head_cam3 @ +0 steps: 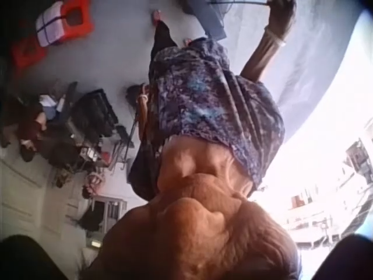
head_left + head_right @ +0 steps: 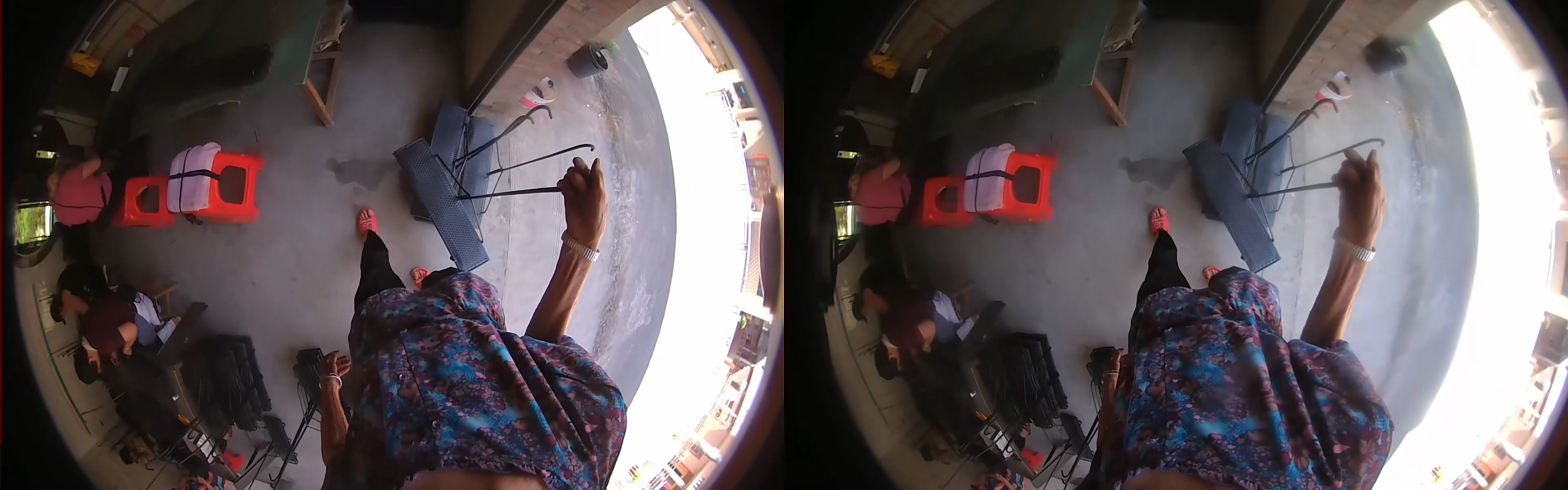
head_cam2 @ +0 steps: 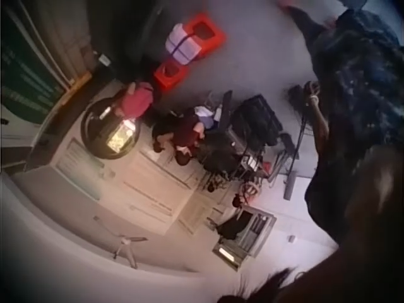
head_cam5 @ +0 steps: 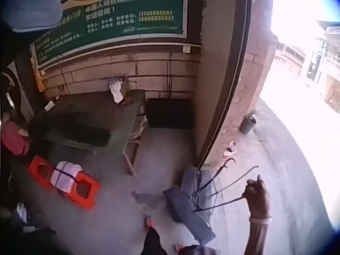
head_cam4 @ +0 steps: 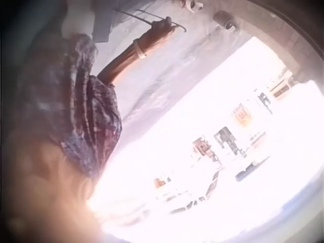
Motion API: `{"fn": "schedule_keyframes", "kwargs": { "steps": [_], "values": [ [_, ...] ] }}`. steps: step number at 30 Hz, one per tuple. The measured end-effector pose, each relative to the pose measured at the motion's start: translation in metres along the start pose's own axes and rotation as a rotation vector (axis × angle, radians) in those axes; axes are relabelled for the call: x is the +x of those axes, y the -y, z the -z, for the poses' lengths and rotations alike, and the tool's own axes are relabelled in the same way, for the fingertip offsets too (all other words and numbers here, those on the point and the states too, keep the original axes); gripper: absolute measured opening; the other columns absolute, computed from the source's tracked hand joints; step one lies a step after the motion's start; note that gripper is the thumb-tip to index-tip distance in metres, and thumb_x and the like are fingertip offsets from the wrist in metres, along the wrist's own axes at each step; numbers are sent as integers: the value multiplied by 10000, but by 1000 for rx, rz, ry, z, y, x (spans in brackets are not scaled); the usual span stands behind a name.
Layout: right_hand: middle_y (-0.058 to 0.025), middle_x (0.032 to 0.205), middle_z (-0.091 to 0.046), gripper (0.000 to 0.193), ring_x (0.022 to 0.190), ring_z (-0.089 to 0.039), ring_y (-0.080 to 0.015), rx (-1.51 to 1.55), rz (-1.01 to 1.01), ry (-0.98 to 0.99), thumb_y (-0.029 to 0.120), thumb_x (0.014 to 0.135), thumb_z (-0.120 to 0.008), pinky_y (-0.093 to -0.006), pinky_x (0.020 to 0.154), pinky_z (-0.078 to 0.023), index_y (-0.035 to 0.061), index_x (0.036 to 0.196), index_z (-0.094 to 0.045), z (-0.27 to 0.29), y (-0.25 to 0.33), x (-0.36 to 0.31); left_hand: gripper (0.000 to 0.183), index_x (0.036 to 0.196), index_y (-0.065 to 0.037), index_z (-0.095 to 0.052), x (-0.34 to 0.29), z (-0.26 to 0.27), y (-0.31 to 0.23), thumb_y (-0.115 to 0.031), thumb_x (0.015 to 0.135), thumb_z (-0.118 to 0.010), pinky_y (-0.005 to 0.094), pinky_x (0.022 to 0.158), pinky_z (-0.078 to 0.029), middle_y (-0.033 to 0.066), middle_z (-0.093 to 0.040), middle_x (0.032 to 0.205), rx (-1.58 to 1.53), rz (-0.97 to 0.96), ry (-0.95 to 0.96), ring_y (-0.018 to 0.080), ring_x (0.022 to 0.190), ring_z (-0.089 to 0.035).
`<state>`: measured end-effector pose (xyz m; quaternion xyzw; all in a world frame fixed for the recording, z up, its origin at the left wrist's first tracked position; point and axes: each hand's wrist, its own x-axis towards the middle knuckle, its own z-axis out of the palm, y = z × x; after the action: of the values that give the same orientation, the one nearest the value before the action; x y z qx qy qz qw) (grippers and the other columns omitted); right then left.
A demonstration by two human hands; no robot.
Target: The recorder moves metal mesh panels and a frame outside to a storage stack, then goes inside to pour a drink.
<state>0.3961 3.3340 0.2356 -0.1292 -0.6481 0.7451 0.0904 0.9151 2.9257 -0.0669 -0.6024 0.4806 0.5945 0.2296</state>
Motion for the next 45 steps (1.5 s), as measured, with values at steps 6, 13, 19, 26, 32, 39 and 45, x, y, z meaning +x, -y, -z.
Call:
{"fn": "schedule_keyframes", "kwargs": {
  "steps": [6, 13, 19, 26, 32, 39, 45],
  "values": [
    [-128, 981, -549, 354, 651, -480, -124, -658, 208, -262, -53, 854, -454, -260, 561, -460, -44, 1191, -348, -60, 0, 24, 336, 1072, -77, -520, 39, 65, -212, -274, 803, -566, 368, 577, -527, 145, -641, 823, -105, -47, -73, 238, 610, -626],
    [-28, 582, -408, 416, 517, -326, -136, 357, -2, -398, 330, 945, -344, -269, 512, -285, -53, 1001, -495, -104, 20, 74, 269, 965, -97, -570, 67, 70, -392, -288, 778, -604, 324, 572, -524, 103, -650, 798, 50, -169, -58, 199, 629, -636],
    [-17, 549, -371, 423, 490, -307, -144, 449, -20, -428, 338, 946, -315, -282, 504, -273, -36, 1017, -500, -136, 23, 118, 250, 1001, -79, -570, 81, 31, -441, -261, 831, -546, 326, 581, -534, 124, -648, 819, 71, -187, 16, 215, 650, -641],
    [-10, 542, -367, 423, 472, -299, -143, 392, -4, -438, 344, 945, -303, -278, 483, -267, -24, 1017, -500, -132, 18, 165, 271, 1022, -76, -564, 85, 1, -469, -277, 841, -539, 335, 561, -523, 118, -643, 798, 285, -88, 67, 221, 642, -637],
    [-23, 554, -361, 471, 485, -325, -122, 403, -36, -533, 281, 942, -345, -244, 452, -268, -145, 1120, -436, -125, -8, 183, 305, 1033, -81, -556, 84, 1, -493, -318, 841, -544, 350, 618, -526, 120, -643, 846, 243, -160, 60, 228, 704, -642],
    [-43, 592, -420, 473, 509, -379, -130, 387, -19, -512, 282, 937, -334, -236, 432, -275, -135, 1127, -451, -94, -28, 202, 329, 1051, -73, -554, 85, 10, -495, -330, 848, -525, 372, 658, -526, 141, -635, 880, 327, -115, 113, 227, 748, -635],
    [-126, 836, -629, 522, 632, -534, -189, 301, -91, -514, 351, 950, -270, -257, 545, -419, -84, 1029, -546, -65, -34, 205, 327, 1022, -72, -570, 111, 11, -502, -339, 837, -531, 363, 644, -523, 139, -633, 864, 577, -284, 154, 222, 734, -628]
  ]
}}
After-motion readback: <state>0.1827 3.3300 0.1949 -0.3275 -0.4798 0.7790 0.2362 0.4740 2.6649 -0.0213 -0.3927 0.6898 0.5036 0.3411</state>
